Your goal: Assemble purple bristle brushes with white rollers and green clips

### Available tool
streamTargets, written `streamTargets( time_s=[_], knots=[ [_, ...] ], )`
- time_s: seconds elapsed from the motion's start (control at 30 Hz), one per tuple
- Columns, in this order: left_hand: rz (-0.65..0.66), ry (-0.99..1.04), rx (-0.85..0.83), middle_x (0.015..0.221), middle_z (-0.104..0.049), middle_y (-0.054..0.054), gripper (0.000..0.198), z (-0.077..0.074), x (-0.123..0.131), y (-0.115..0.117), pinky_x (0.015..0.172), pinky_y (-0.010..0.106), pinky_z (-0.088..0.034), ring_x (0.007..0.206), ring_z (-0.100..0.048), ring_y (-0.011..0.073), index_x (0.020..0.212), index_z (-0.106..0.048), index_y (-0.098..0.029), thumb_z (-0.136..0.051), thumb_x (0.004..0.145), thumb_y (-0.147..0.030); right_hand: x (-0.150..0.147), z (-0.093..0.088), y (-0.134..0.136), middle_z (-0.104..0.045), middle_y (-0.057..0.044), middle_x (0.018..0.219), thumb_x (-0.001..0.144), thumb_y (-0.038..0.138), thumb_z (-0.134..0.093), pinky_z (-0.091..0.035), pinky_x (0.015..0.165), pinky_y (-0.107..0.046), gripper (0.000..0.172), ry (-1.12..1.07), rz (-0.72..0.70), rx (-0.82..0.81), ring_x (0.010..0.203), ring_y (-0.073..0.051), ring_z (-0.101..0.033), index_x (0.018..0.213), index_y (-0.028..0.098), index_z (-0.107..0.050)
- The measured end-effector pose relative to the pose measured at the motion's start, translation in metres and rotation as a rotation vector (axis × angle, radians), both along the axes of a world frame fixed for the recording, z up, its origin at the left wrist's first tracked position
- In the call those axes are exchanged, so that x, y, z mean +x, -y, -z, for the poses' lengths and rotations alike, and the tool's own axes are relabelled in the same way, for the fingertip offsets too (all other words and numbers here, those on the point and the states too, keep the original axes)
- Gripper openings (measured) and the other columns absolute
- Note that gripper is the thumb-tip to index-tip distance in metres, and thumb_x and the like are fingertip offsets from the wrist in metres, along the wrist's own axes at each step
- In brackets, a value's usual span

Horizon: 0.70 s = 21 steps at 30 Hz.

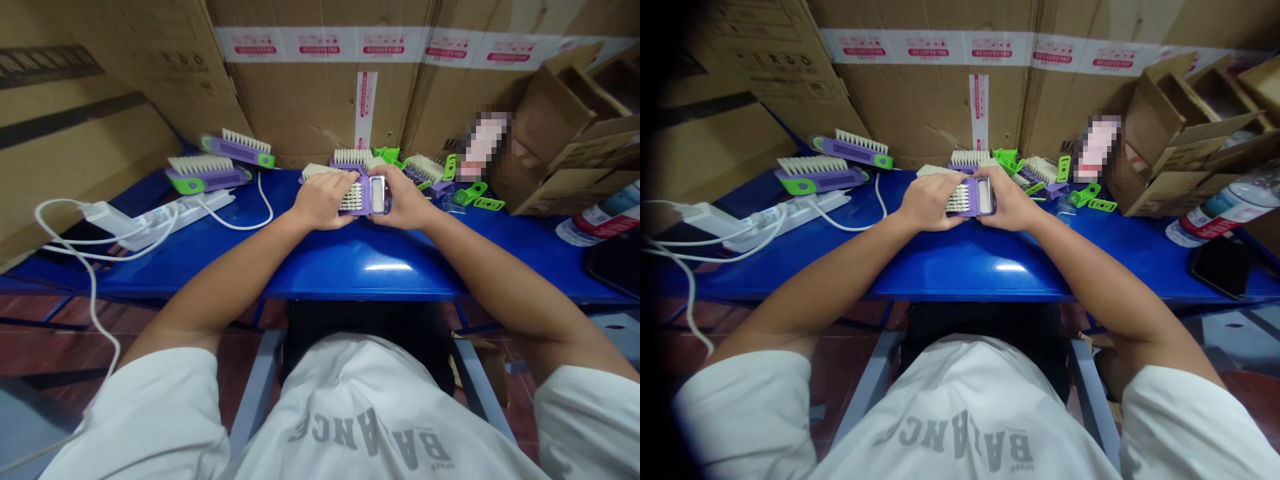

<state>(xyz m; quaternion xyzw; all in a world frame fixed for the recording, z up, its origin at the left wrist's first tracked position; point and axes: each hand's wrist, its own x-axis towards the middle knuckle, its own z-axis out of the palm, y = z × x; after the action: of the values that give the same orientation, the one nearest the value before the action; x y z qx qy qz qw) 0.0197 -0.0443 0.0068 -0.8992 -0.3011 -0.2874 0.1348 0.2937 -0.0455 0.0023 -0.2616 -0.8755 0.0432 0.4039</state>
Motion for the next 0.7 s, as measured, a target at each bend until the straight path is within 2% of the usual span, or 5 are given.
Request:
streamTargets(
  time_s=[0.27, 0.43, 0.7],
  knots=[
    [0.013, 0.005, 0.002, 0.154, -0.074, 0.026, 0.086, 0.0015, 0.001, 0.0012, 0.121, 0.058, -0.058, 0.142, -0.073, 0.045, 0.161, -0.061, -0.008, -0.078, 0.087, -0.047, 0.0003, 0.0, 0.0015, -0.068, -0.014, 0.141, 0.073, 0.063, -0.094, -0.058, 0.114, -0.06, 0.089, 0.004, -0.011, -0.007, 0.129, -0.04, -0.068, 0.146, 0.027, -0.057],
    [0.023, 0.008, 0.018, 0.153, -0.074, 0.026, 0.086, 0.003, 0.0003, -0.0004, 0.121, 0.058, -0.058, 0.141, -0.073, 0.0453, 0.161, -0.06, -0.008, -0.079, 0.089, -0.049, 0.0008, -0.0002, 0.0012, -0.067, -0.015, 0.141, 0.074, 0.06, -0.095, -0.06, 0.112, -0.059, 0.089, 0.002, -0.042, 0.003, 0.128, -0.04, -0.068, 0.148, 0.026, -0.056],
    [0.037, 0.002, 0.019, 0.155, -0.073, 0.025, 0.085, 0.0054, -0.002, -0.0038, 0.122, 0.059, -0.058, 0.142, -0.073, 0.0456, 0.162, -0.059, -0.009, -0.08, 0.089, -0.05, 0.0007, -0.0006, 0.0004, -0.068, -0.014, 0.141, 0.074, 0.066, -0.095, -0.058, 0.114, -0.061, 0.09, 0.009, -0.018, -0.008, 0.13, -0.04, -0.067, 0.146, 0.028, -0.058]
  ],
)
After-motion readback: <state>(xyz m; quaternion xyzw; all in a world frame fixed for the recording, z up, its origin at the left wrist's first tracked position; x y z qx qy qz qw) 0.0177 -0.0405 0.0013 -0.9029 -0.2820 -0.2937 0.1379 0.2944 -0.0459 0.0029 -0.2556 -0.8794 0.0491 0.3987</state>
